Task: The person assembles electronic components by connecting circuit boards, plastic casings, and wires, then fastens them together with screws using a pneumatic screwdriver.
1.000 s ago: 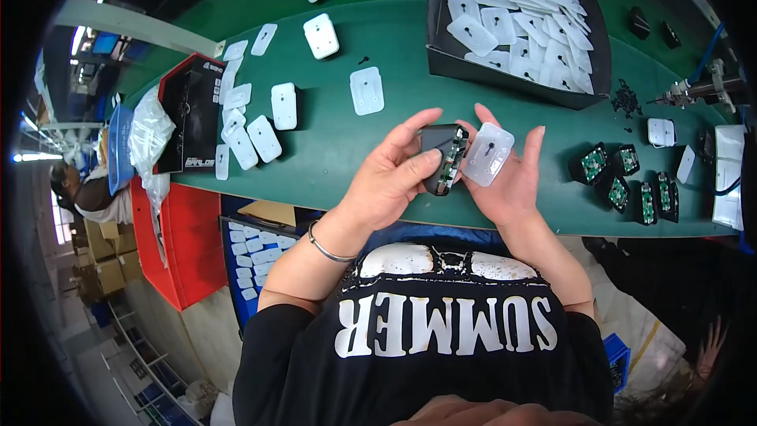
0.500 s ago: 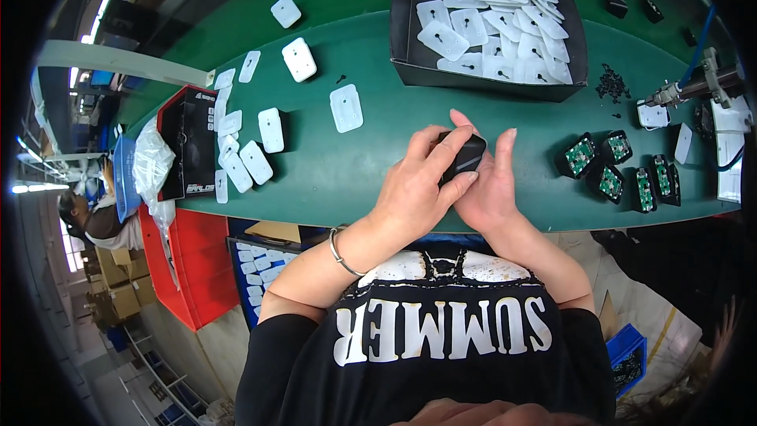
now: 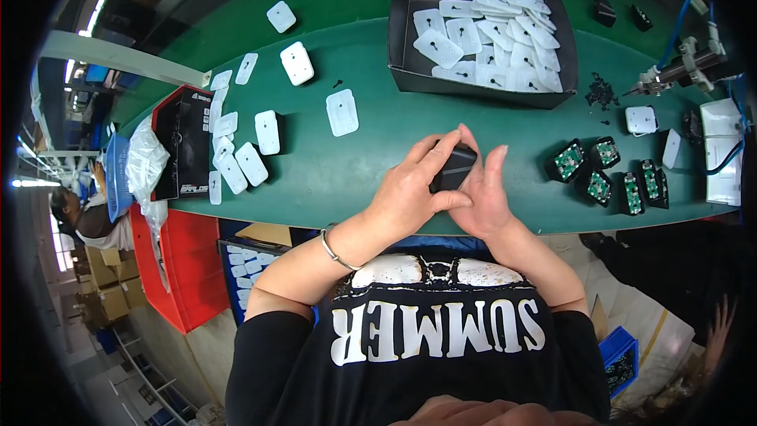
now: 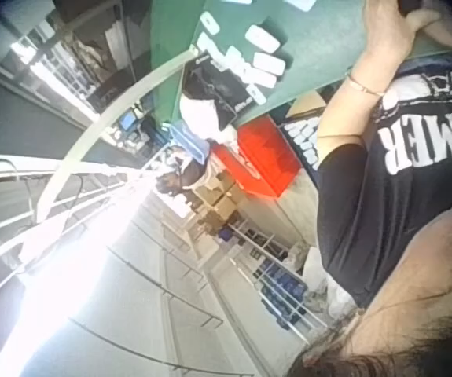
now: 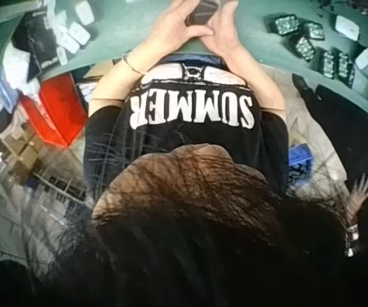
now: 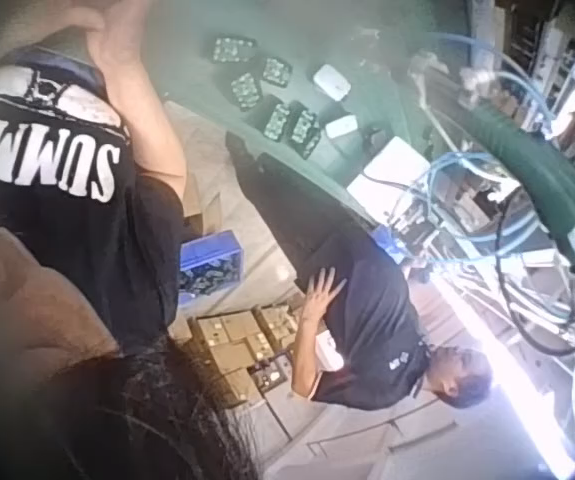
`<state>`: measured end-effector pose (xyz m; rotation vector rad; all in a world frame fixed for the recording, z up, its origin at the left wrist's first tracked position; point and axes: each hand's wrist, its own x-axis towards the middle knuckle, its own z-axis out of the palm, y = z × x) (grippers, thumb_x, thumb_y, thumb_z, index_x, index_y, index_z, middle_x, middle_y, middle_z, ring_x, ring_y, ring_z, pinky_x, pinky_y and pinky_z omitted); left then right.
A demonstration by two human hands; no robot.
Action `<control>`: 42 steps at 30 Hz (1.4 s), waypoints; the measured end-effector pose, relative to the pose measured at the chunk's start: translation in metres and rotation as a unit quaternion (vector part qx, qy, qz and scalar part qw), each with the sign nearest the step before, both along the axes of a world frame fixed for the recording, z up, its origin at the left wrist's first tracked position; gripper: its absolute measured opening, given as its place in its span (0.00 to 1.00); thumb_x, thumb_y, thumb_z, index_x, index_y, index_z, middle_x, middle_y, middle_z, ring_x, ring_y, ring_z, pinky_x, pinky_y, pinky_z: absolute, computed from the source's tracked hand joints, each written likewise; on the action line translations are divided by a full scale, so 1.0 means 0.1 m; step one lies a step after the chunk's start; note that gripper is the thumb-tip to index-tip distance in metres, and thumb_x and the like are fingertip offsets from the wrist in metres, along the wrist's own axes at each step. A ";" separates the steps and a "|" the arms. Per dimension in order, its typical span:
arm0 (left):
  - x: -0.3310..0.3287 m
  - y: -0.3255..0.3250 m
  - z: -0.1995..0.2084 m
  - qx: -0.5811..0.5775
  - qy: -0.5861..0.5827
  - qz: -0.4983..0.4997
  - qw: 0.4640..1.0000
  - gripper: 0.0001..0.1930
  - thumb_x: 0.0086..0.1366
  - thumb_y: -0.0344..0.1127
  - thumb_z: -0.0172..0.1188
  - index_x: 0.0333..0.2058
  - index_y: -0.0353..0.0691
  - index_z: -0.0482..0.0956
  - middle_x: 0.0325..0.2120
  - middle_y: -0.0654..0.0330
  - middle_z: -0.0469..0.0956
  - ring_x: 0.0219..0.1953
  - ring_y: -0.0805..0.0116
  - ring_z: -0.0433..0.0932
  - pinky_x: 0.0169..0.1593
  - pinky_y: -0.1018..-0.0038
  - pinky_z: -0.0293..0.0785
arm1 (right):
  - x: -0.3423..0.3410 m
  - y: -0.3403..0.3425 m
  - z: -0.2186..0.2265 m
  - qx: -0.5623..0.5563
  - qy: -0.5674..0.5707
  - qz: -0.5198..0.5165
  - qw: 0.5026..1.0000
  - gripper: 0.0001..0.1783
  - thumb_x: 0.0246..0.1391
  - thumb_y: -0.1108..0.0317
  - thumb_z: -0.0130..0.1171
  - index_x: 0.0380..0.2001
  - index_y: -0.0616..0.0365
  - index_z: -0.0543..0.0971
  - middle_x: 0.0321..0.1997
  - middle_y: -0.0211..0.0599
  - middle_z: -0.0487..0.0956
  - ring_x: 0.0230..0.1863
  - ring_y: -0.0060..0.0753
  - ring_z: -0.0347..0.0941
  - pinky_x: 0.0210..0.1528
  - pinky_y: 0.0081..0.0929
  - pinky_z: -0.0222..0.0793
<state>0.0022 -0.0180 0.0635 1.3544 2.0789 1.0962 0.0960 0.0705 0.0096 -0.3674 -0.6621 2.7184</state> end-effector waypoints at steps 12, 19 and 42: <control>-0.16 -0.10 -0.32 0.140 -0.461 -0.064 0.874 0.27 0.58 0.24 0.42 0.57 0.39 0.49 0.46 0.51 0.67 0.43 0.59 0.74 0.45 0.67 0.71 | 1.00 0.91 1.10 0.469 -0.073 -0.308 0.825 0.29 0.58 0.56 0.42 0.56 0.66 0.58 0.56 0.51 0.63 0.57 0.42 0.61 0.58 0.38 0.55; -0.22 -0.07 -0.13 0.044 -0.554 -0.091 0.827 0.25 0.59 0.29 0.43 0.56 0.40 0.52 0.47 0.48 0.67 0.38 0.56 0.76 0.39 0.67 0.75 | 0.74 2.09 2.45 0.583 -0.007 -0.330 0.742 0.20 0.56 0.66 0.45 0.48 0.69 0.65 0.47 0.48 0.70 0.51 0.37 0.66 0.56 0.31 0.59; -0.19 -0.24 -0.32 0.012 -0.631 0.007 0.775 0.27 0.57 0.28 0.51 0.56 0.40 0.54 0.46 0.46 0.69 0.47 0.55 0.71 0.51 0.62 0.69 | 0.35 1.36 2.31 0.422 0.129 -0.183 0.879 0.17 0.51 0.60 0.53 0.38 0.63 0.68 0.23 0.31 0.69 0.22 0.25 0.65 0.27 0.23 0.65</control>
